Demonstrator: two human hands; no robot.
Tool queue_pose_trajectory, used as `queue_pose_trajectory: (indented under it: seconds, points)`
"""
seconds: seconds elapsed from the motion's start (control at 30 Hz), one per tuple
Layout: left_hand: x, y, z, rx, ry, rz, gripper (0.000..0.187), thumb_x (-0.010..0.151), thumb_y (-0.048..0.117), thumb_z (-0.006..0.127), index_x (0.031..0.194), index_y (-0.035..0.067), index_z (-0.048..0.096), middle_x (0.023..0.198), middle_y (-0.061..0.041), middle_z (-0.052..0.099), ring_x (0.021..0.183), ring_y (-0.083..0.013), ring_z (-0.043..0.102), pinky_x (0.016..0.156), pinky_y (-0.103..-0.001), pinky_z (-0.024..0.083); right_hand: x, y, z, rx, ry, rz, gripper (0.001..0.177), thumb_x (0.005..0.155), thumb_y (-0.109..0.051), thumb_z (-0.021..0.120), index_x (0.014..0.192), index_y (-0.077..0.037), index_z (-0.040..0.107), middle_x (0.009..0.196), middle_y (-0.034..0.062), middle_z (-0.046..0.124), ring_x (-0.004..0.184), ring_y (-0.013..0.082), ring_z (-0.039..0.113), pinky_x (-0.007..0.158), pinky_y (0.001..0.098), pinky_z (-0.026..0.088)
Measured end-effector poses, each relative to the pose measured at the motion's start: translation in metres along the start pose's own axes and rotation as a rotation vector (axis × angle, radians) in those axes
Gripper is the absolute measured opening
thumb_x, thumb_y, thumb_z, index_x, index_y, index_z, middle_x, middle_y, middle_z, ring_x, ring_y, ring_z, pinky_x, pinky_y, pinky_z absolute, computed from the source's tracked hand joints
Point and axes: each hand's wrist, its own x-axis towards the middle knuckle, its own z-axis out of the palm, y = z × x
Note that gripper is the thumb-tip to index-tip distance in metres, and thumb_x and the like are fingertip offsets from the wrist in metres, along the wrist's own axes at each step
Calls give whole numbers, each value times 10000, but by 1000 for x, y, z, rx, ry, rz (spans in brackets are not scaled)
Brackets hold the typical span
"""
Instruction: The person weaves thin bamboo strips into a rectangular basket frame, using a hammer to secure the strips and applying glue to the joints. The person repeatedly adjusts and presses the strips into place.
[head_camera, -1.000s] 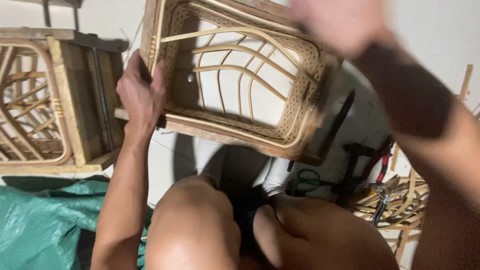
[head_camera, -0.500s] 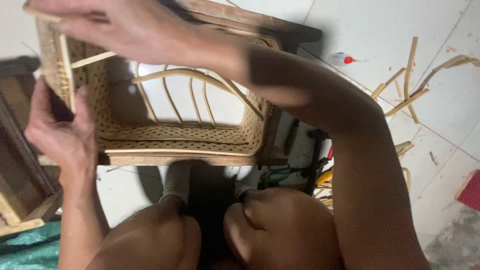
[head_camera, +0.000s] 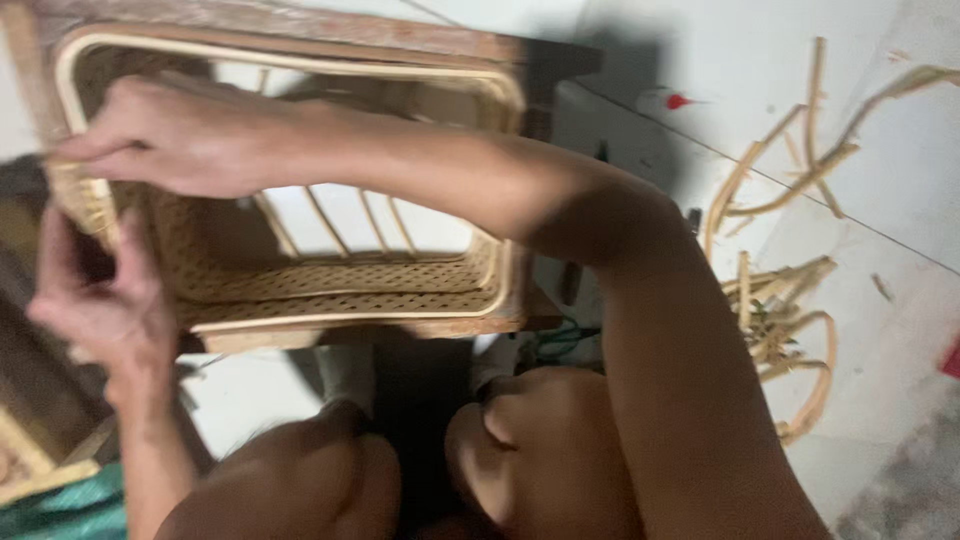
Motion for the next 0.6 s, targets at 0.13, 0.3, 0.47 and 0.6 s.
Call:
queue_pose_trajectory:
  seconds: [0.13,0.3,0.47,0.6]
  points:
    - [5,0,-3,120,38,145,359,1123,-16,671,1466,-98,597,1377,-238,701,1285,-322,708,1155,-419,559,-9,-30,-15,-50,-103,118,352,1059,-207,492,1340,-90,669,598,18,599,414,77,421,375,254,353]
    - [4,-12,-4,192,83,129,517,1043,-22,678,1526,-19,493,1525,-283,533,1395,-372,597,1166,-440,533,-9,-55,-22,7,-185,283,332,1059,-255,532,1301,-92,691,744,109,723,470,121,547,467,316,450]
    - [3,-13,-7,360,28,248,560,959,-117,655,1464,122,615,1512,-200,578,1441,-386,554,1233,-454,448,-11,-60,-22,-14,-156,184,340,1051,-255,588,1315,-56,667,1161,165,754,914,204,771,835,368,602]
    - [2,-14,-9,374,11,268,515,930,-133,659,1403,72,664,1465,-180,607,1437,-399,527,1226,-460,441,-10,-58,-23,-32,-244,343,363,1012,-281,589,1325,-110,659,1184,150,739,984,241,763,899,370,578]
